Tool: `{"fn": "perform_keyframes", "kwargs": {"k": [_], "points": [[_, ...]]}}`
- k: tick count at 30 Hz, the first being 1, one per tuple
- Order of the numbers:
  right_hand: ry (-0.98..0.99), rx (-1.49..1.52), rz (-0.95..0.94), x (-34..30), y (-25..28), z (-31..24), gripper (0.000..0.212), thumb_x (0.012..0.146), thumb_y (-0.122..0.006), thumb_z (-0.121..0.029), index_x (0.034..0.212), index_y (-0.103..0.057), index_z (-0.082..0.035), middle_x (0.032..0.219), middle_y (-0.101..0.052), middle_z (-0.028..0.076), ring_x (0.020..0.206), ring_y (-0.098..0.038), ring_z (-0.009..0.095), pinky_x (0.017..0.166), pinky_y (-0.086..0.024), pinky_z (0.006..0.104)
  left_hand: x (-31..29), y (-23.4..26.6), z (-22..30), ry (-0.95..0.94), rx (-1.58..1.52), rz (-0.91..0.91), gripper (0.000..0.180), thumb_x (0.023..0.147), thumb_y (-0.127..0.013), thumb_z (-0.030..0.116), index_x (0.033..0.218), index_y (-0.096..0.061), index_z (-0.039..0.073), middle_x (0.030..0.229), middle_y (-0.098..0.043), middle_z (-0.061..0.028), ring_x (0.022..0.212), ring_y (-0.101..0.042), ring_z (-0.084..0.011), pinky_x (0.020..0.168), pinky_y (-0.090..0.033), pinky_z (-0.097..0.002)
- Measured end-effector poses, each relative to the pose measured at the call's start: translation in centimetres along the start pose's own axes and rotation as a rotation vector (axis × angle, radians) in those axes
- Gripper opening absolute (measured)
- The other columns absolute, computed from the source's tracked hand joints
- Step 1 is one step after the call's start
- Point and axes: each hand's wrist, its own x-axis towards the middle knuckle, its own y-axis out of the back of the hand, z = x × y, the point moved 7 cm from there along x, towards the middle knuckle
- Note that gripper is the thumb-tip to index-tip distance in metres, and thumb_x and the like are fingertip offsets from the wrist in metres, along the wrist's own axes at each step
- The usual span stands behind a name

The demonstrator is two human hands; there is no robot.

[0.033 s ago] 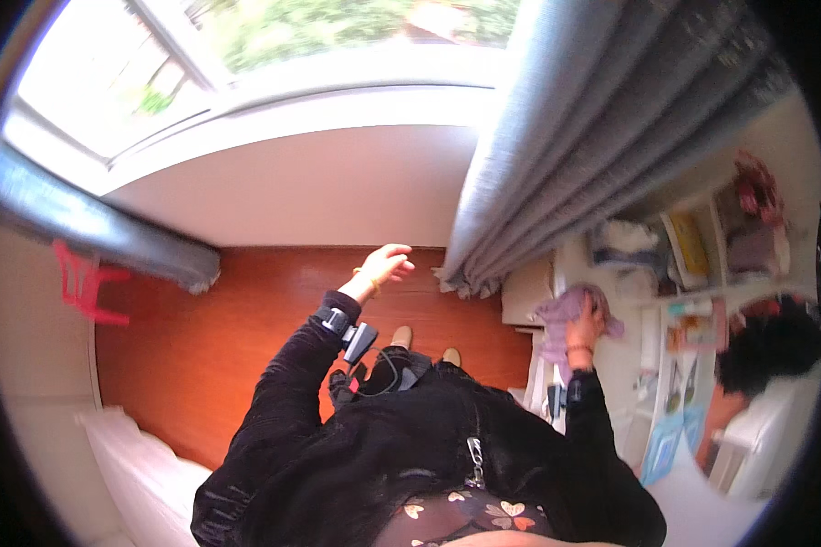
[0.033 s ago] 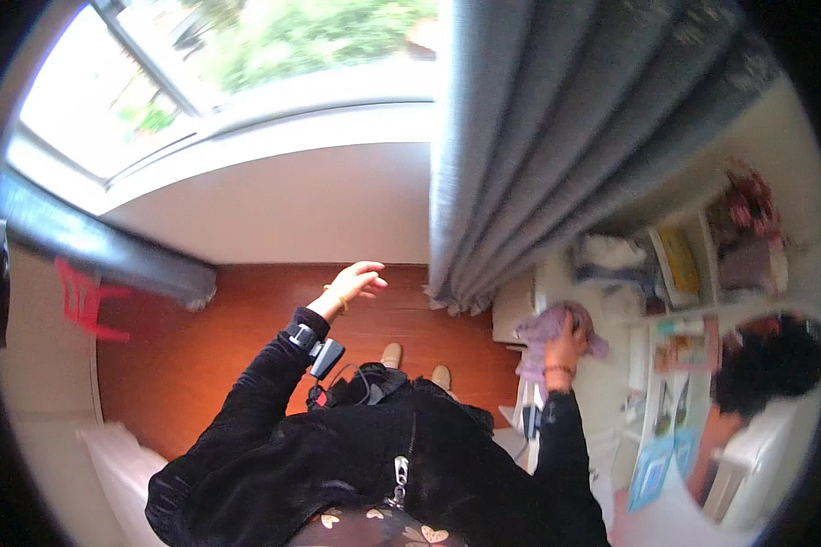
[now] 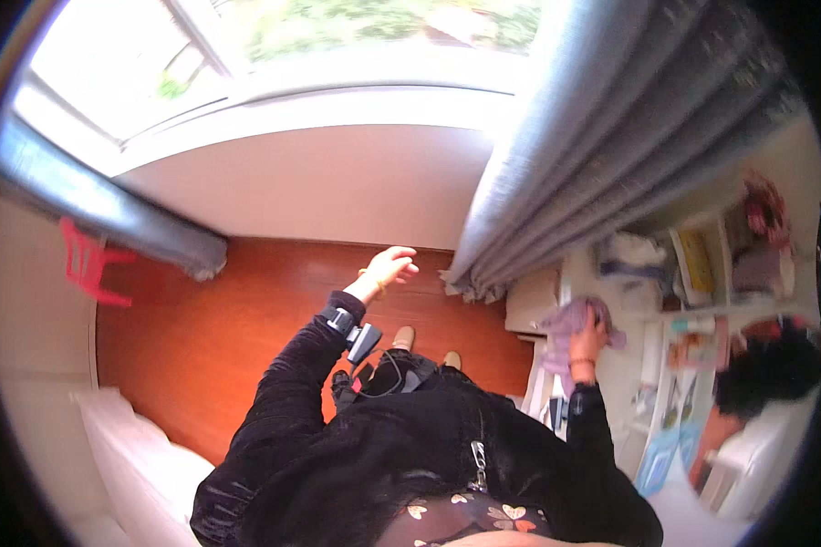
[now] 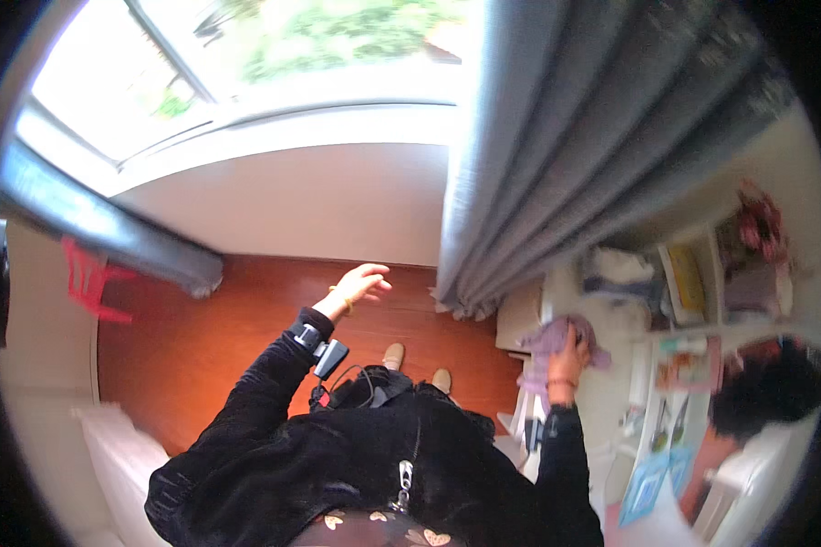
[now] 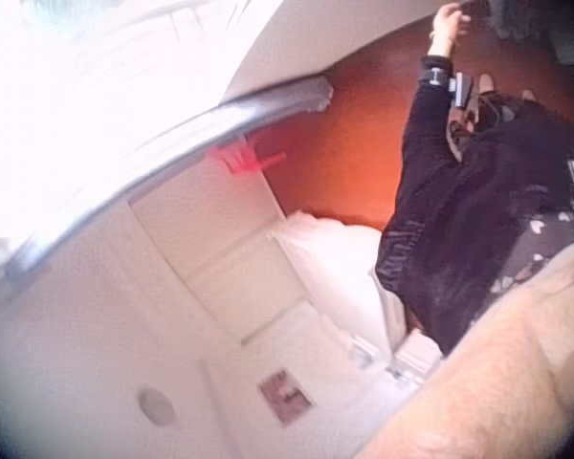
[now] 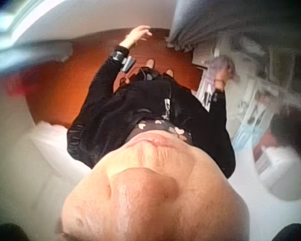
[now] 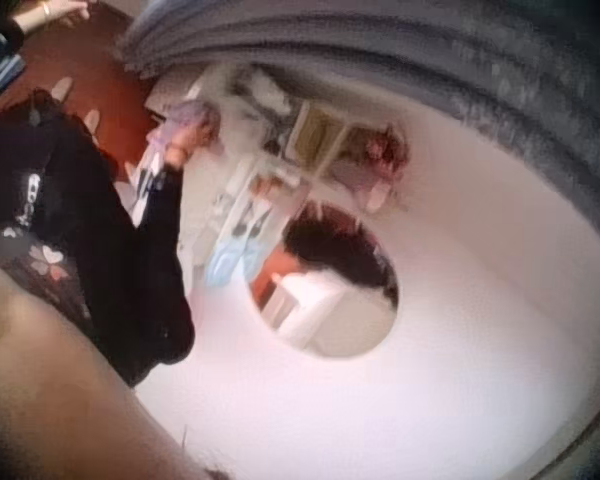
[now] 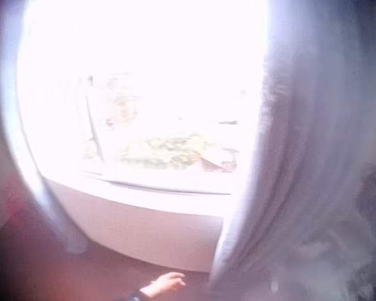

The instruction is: The person wipes a white door, a bedside table, a vanity, and a window sill using a purple cloth. They move small items on the bedside table and vanity to reach the surfaces, then wipe the window frame and sill.

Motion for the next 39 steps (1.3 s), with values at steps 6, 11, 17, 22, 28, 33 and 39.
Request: {"fn": "perform_keyframes", "kwargs": {"k": [6, 11, 17, 22, 28, 33, 39], "points": [[0.373, 0.241, -0.247, -2.1, -2.2, -4.9, 0.056, 0.066, -0.056, 0.004, 0.12, -0.054, -0.012, 0.121, -0.048, 0.026, 0.115, -0.044, 0.04, 0.1, -0.033, 0.046, -2.9, 1.5, -4.3, 0.001, -0.111, 0.09, 0.035, 0.09, -0.049, 0.022, 0.123, -0.05, 0.009, 0.095, -0.065, -0.0082, 0.086, -0.062, -0.0176, 0.07, -0.052, -0.0318], [0.401, 0.903, -0.685, -0.9, -6.7, -16.3, 0.055, 0.065, -0.048, 0.011, 0.117, -0.055, -0.003, 0.114, -0.059, 0.013, 0.11, -0.053, 0.023, 0.098, -0.039, 0.0333, -4.6, 3.4, -3.8, -0.057, -0.038, 0.196, 0.034, 0.089, -0.051, 0.024, 0.121, -0.051, 0.013, 0.094, -0.065, -0.0045, 0.083, -0.061, -0.0154, 0.069, -0.051, -0.0302], [0.63, 1.216, -0.828, 2.0, -5.7, -34.0, 0.052, 0.072, -0.05, 0.011, 0.122, -0.052, -0.002, 0.116, -0.056, 0.006, 0.107, -0.051, 0.015, 0.094, -0.04, 0.0291, -9.7, 11.0, -4.3, -0.047, -0.155, 0.421, 0.035, 0.089, -0.052, 0.026, 0.121, -0.051, 0.014, 0.094, -0.065, -0.0042, 0.086, -0.062, -0.0151, 0.069, -0.05, -0.0303], [0.893, 1.408, -0.529, 6.3, 2.5, -45.5, 0.051, 0.075, -0.051, 0.01, 0.124, -0.051, -0.003, 0.12, -0.054, 0.007, 0.108, -0.049, 0.017, 0.096, -0.039, 0.031, -17.3, 19.1, -8.0, -0.034, -0.22, 0.612, 0.034, 0.089, -0.051, 0.025, 0.121, -0.051, 0.012, 0.093, -0.065, -0.0054, 0.085, -0.062, -0.0164, 0.068, -0.052, -0.0316], [1.123, 1.271, 0.086, 18.8, 15.1, -49.0, 0.045, 0.081, -0.053, -0.004, 0.127, -0.049, -0.004, 0.13, -0.047, 0.012, 0.119, -0.044, 0.026, 0.103, -0.033, 0.0391, -24.6, 25.0, -11.5, -0.12, -0.342, 0.857, 0.03, 0.088, -0.05, 0.023, 0.115, -0.053, 0.012, 0.089, -0.065, -0.0064, 0.078, -0.062, -0.016, 0.062, -0.05, -0.0311], [0.959, 0.26, 0.428, 23.8, 17.0, -47.2, 0.047, 0.081, -0.043, -0.011, 0.127, -0.048, -0.001, 0.134, -0.045, 0.015, 0.122, -0.043, 0.025, 0.105, -0.031, 0.0345, -25.8, 26.7, -13.8, -0.07, -0.45, 0.902, 0.031, 0.09, -0.05, 0.026, 0.118, -0.052, 0.013, 0.095, -0.064, -0.008, 0.085, -0.061, -0.0193, 0.07, -0.051, -0.0358], [0.886, 0.289, 0.076, 24.2, 11.3, -48.4, 0.051, 0.091, -0.036, -0.03, 0.133, -0.04, 0.0, 0.134, -0.045, 0.014, 0.123, -0.042, 0.023, 0.106, -0.031, 0.0354, -25.3, 27.5, -14.8, -0.094, -0.551, 0.99, 0.03, 0.089, -0.051, 0.027, 0.115, -0.054, 0.012, 0.091, -0.065, -0.0075, 0.075, -0.062, -0.0174, 0.061, -0.051, -0.033]]}}
